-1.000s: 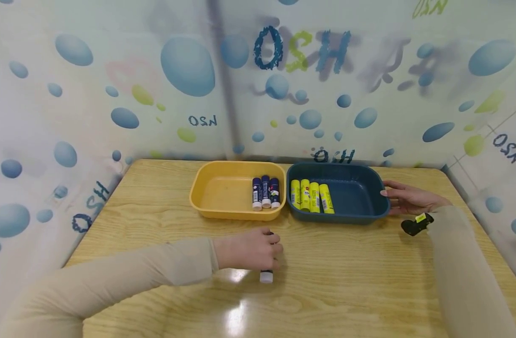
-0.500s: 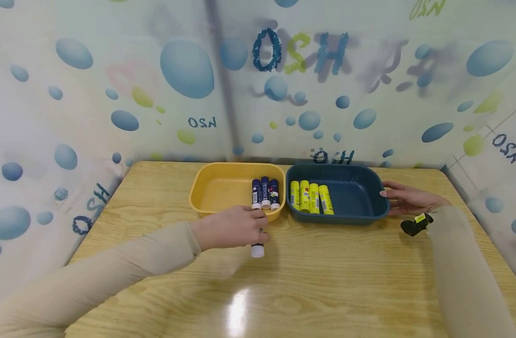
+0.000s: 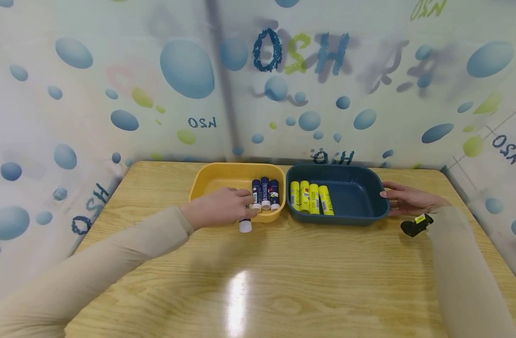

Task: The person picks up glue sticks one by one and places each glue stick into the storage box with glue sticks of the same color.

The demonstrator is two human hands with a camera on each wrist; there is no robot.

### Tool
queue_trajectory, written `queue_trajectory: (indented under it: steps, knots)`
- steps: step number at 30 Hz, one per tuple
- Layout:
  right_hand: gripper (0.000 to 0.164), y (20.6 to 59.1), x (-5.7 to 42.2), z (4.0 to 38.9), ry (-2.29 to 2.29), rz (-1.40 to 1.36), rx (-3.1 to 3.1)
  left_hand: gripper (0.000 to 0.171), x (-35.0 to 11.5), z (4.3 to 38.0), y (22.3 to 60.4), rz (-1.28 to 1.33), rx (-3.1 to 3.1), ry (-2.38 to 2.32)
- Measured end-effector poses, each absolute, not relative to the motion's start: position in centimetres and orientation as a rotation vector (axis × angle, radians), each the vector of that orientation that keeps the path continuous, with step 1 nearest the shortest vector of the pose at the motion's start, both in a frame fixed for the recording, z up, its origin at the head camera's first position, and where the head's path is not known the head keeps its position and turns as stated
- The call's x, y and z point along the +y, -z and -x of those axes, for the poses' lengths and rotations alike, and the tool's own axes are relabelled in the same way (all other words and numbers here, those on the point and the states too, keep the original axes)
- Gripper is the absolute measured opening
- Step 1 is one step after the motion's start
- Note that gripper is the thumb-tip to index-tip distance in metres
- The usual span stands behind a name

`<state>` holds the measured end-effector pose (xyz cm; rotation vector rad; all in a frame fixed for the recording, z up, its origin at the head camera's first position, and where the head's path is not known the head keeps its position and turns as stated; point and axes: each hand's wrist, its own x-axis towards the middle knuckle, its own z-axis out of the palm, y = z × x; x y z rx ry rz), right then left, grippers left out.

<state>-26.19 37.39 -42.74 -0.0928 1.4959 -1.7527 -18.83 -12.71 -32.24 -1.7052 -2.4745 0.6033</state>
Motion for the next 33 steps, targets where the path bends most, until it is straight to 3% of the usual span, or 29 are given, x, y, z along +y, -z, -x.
queue_trajectory:
  steps: [4, 15, 22, 30, 33]
  knots:
    - [0.025, 42.6, 37.4, 26.1, 1.745, 0.076, 1.518, 0.038, -13.1, 19.8, 32.3, 1.661, -2.54, -0.643]
    - [0.027, 42.7, 37.6, 26.0, 1.763, 0.104, 1.474, 0.023, -13.9, 22.6, 33.1, 1.624, -2.565, -0.651]
    - [0.023, 42.9, 37.7, 26.0, 1.734, 0.122, 1.493, 0.03, -13.4, 24.0, 33.7, 1.628, -2.662, -0.726]
    - [0.042, 42.8, 37.5, 26.3, 1.715, 0.065, 1.542, 0.032, -12.5, 25.4, 34.4, 1.609, -2.795, -0.773]
    - [0.042, 42.7, 37.4, 26.2, 1.711, 0.057, 1.539, 0.03, -12.3, 26.0, 34.8, 1.656, -2.752, -0.8]
